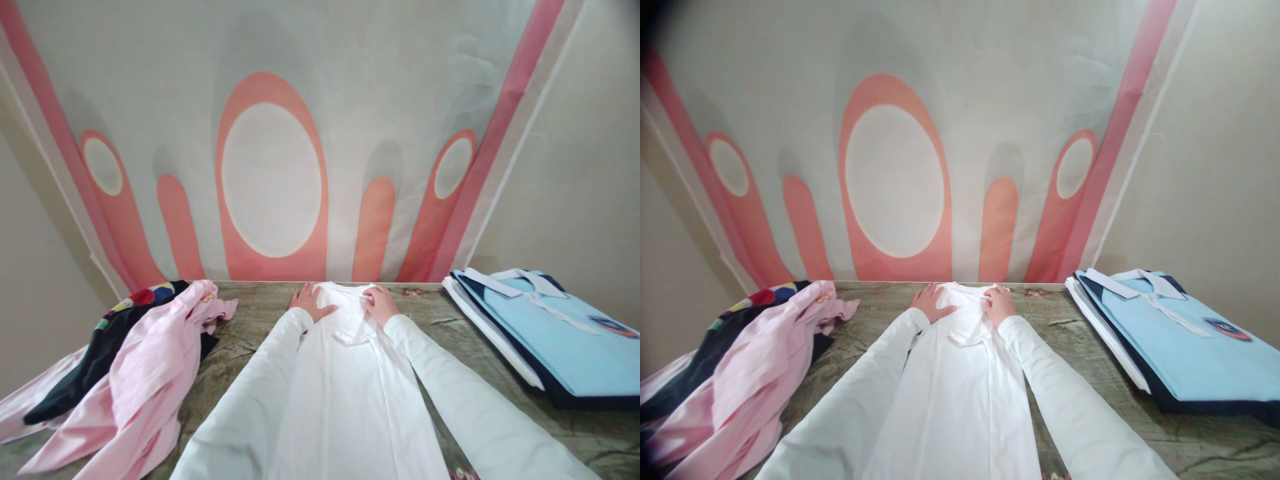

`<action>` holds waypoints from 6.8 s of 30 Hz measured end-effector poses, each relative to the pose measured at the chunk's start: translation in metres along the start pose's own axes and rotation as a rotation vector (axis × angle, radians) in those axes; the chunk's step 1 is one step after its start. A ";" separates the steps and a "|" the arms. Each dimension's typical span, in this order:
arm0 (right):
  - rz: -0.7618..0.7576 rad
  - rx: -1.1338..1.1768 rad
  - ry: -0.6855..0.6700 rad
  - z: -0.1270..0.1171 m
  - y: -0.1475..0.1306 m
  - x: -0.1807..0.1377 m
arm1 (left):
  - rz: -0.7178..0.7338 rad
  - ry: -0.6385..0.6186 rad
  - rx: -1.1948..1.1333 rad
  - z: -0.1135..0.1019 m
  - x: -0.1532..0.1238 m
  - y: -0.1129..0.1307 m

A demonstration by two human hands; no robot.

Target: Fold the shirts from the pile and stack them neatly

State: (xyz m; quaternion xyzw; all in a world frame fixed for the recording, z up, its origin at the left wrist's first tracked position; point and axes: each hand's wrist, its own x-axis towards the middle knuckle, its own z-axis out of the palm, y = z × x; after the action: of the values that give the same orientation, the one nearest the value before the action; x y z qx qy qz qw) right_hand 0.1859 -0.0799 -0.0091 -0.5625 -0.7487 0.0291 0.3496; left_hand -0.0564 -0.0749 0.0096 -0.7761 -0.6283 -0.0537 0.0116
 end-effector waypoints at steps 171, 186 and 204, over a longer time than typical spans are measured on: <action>-0.628 -0.004 -0.461 -0.167 -0.039 -0.188 | 0.729 -0.208 -0.063 -0.080 -0.221 0.022; -0.352 0.175 -0.481 -0.157 -0.043 -0.170 | 0.722 -0.034 -0.296 -0.059 -0.197 0.019; -0.377 0.359 -0.803 -0.193 -0.061 -0.179 | 0.832 -0.366 -0.767 -0.116 -0.236 0.036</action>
State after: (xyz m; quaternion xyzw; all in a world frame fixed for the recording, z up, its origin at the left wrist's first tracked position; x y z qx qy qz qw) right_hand 0.2653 -0.3241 0.0751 -0.2920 -0.8966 0.3093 0.1236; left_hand -0.0778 -0.3217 0.1040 -0.9026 -0.1986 -0.1331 -0.3581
